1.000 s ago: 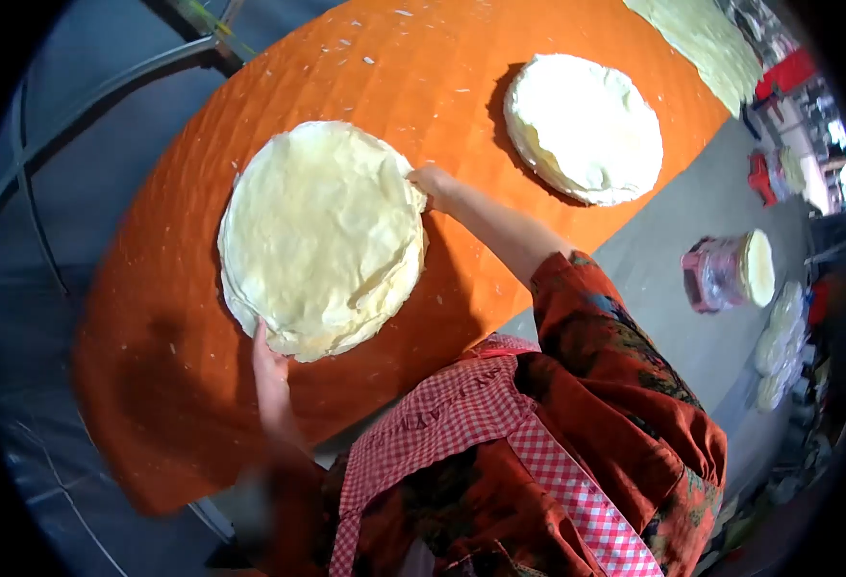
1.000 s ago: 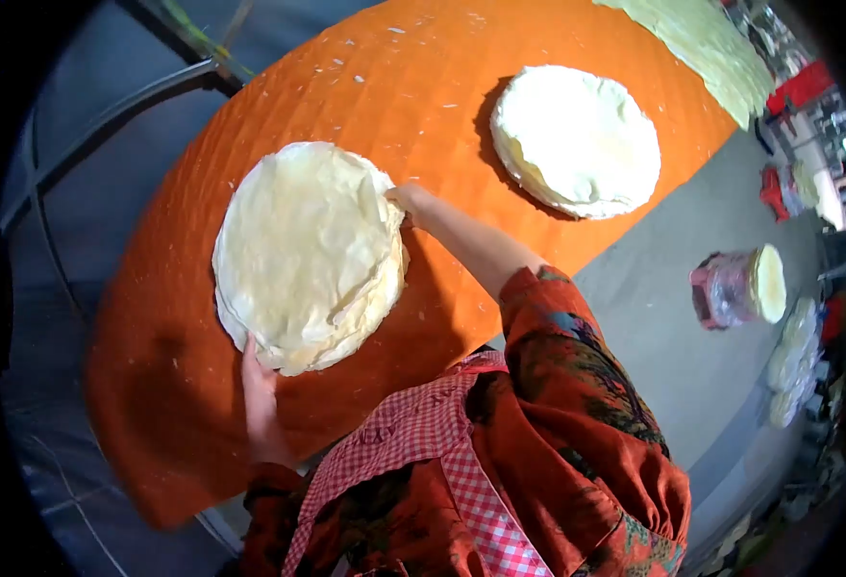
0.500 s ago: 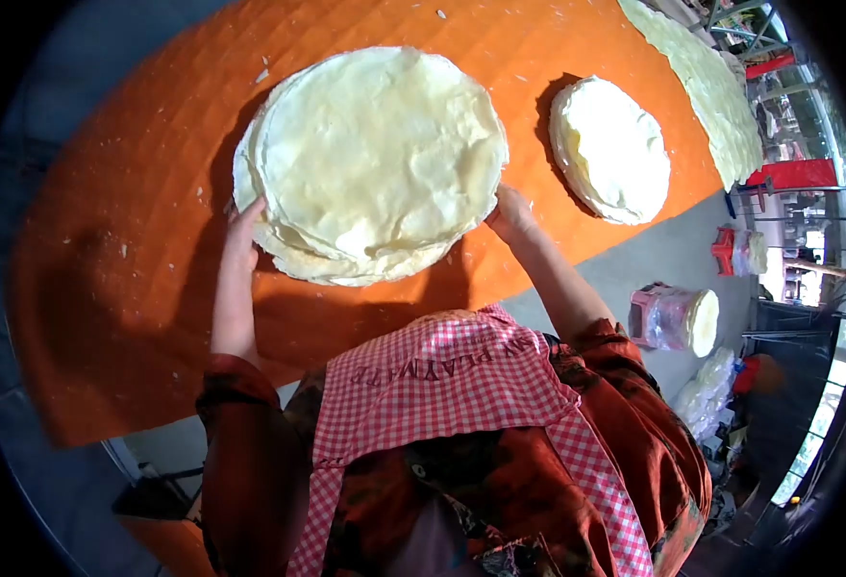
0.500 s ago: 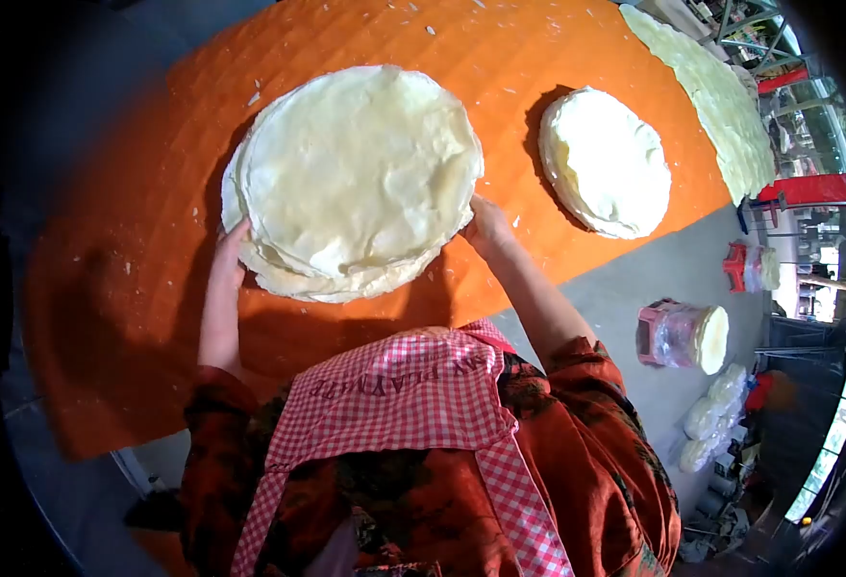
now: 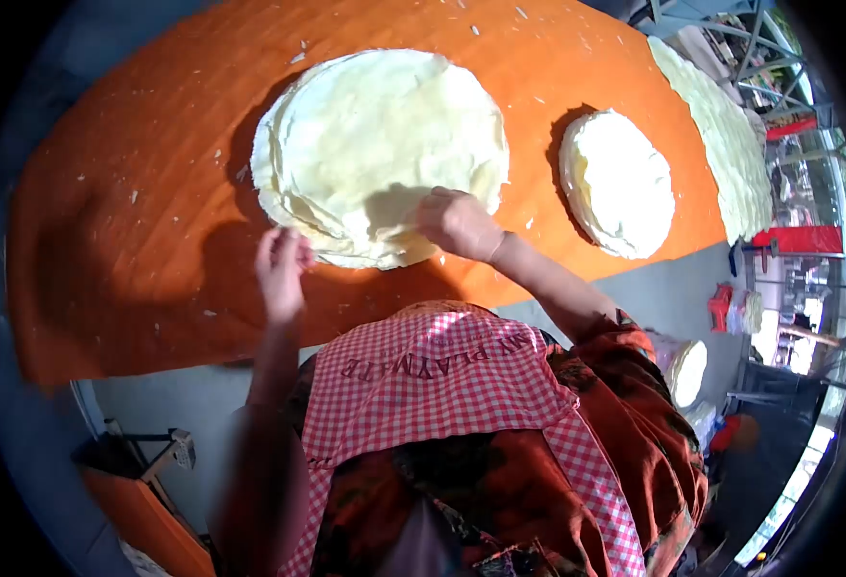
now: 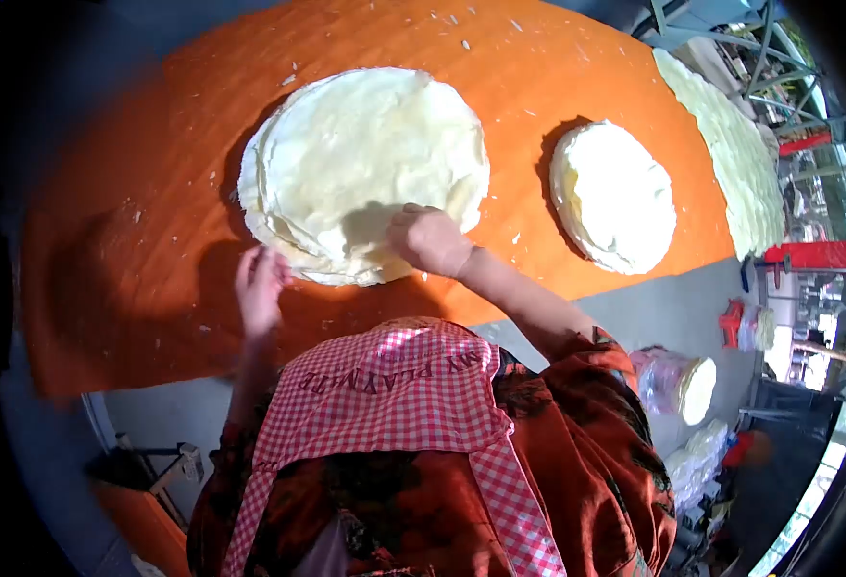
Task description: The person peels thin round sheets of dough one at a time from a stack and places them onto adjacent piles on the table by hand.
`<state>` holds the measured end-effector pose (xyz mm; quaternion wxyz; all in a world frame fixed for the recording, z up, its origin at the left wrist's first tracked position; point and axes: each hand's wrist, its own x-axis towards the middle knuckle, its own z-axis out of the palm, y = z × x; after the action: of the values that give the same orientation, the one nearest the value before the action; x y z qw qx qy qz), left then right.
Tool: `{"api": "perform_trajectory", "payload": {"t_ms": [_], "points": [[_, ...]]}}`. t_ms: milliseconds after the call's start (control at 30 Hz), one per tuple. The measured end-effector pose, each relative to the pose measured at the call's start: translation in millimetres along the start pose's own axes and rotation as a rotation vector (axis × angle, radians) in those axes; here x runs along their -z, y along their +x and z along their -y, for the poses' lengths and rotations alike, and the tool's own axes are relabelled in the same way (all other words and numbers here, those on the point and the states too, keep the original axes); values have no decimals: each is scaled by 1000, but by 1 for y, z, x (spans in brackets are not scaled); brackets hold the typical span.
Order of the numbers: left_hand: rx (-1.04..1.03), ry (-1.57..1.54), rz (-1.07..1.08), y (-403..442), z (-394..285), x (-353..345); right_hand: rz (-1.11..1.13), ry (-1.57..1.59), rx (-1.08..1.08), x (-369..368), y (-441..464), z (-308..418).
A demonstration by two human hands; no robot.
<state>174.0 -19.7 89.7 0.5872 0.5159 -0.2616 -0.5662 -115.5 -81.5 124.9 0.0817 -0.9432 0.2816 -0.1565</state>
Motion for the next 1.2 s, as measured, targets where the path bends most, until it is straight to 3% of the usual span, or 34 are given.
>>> {"api": "perform_trajectory", "payload": {"t_ms": [100, 133, 200, 267, 300, 433, 500, 600, 633, 700, 800, 933, 967, 1067, 1100, 1133, 1167, 1200], "points": [[180, -41, 124, -37, 8, -19, -307, 241, -210, 26, 10, -1], [254, -114, 193, -44, 6, -29, -315, 201, -260, 50, 16, 10], [267, -332, 220, -43, 6, -53, -342, 196, -172, 53, 10, 16], [243, -567, 157, -27, -1, -80, -247, 183, -111, 23, -4, 16], [225, -588, 250, -17, 6, -77, -153, 210, -128, 14, -9, 14], [319, -431, -22, 4, 48, -65, -92, 231, -120, 8, -13, 12], [252, -510, 83, 5, 55, -63, -95, 203, -153, 7, -6, 16], [174, -468, 213, 12, 72, -56, -15, 496, -521, 30, 31, 35], [158, -403, 212, 21, 87, -55, 24, 420, -534, 30, 44, 41], [184, -444, -44, 8, 68, -86, 100, 270, -558, 25, 71, 49], [269, -374, -213, -4, 57, -106, 334, 65, -588, 10, 94, 47], [306, -286, 6, 9, 70, -85, 444, -88, -481, 8, 102, 43], [346, -354, -12, 14, 67, -85, 376, -95, -477, 6, 103, 37], [246, -315, 22, 45, 100, -67, 129, -26, -520, -18, 114, -36], [364, -300, -135, 32, 67, -80, 204, 228, -622, 15, 124, -73], [338, -357, -42, 42, 82, -70, 23, -174, -393, 29, 131, -135], [361, -340, -99, 35, 71, -75, -10, 583, -749, 91, 141, -161], [386, -318, -154, 25, 60, -81, -52, 651, -687, 111, 144, -261]]}}
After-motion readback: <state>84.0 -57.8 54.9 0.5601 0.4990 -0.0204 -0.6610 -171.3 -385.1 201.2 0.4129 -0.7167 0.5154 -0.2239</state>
